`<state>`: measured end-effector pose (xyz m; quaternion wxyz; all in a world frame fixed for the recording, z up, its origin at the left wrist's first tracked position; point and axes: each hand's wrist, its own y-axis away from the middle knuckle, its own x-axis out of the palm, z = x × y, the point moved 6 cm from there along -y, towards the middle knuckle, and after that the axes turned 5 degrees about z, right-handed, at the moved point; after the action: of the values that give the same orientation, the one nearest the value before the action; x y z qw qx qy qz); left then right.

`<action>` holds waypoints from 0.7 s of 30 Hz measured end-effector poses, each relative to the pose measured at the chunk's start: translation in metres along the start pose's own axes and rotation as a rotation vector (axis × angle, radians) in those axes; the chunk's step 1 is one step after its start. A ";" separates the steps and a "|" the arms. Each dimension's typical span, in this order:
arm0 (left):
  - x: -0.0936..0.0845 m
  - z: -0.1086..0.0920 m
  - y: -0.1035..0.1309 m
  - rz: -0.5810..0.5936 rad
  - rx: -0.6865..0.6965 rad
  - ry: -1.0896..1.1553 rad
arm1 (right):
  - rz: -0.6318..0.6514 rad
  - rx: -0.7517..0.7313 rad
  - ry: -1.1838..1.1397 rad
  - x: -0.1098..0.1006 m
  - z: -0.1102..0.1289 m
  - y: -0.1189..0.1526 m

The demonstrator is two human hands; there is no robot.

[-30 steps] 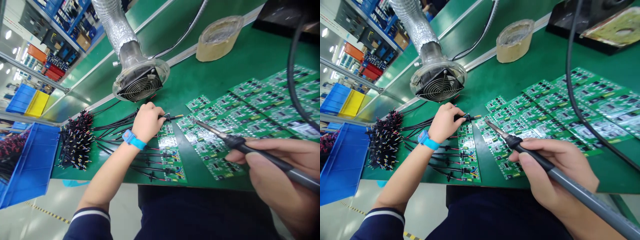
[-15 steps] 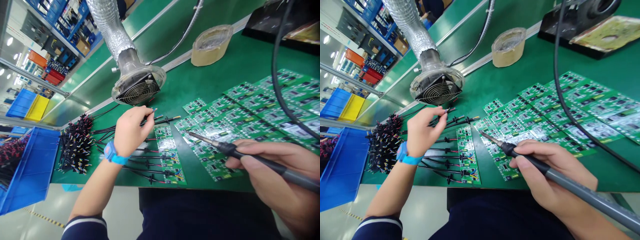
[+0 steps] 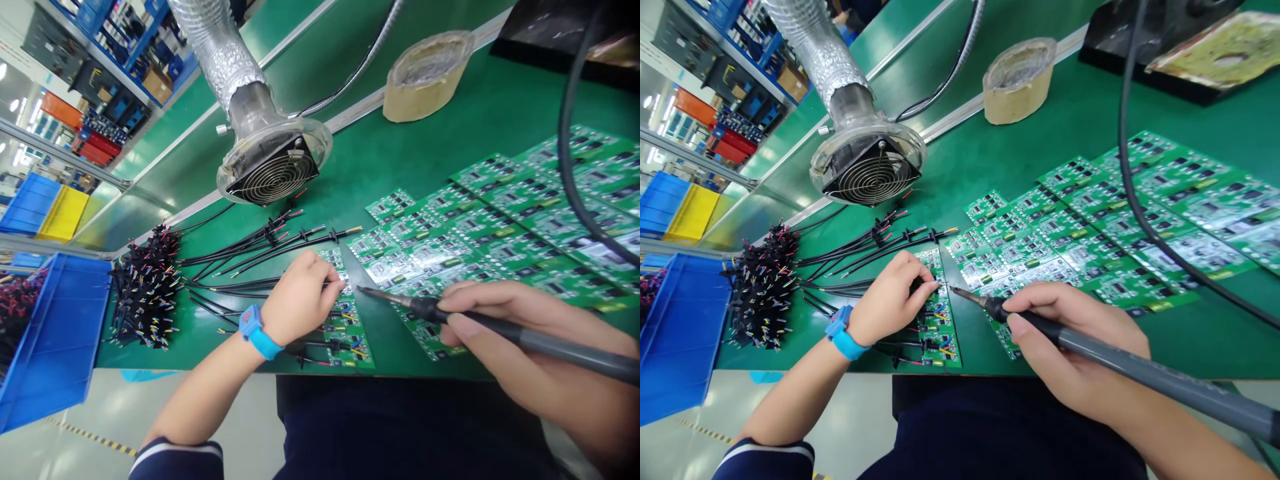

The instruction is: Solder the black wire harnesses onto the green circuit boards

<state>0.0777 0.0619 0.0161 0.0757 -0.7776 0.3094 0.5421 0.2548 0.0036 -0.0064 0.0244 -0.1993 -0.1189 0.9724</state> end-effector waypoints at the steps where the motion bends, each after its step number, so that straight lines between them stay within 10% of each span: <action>1: 0.001 0.001 0.000 0.018 -0.008 0.001 | 0.028 -0.007 0.004 0.002 0.001 -0.001; 21: 0.004 0.000 0.000 0.064 -0.038 -0.046 | 0.084 -0.010 0.032 0.008 0.001 -0.005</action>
<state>0.0788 0.0602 0.0125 0.0509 -0.7561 0.3219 0.5676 0.2470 0.0092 -0.0069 -0.0155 -0.2199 -0.1148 0.9686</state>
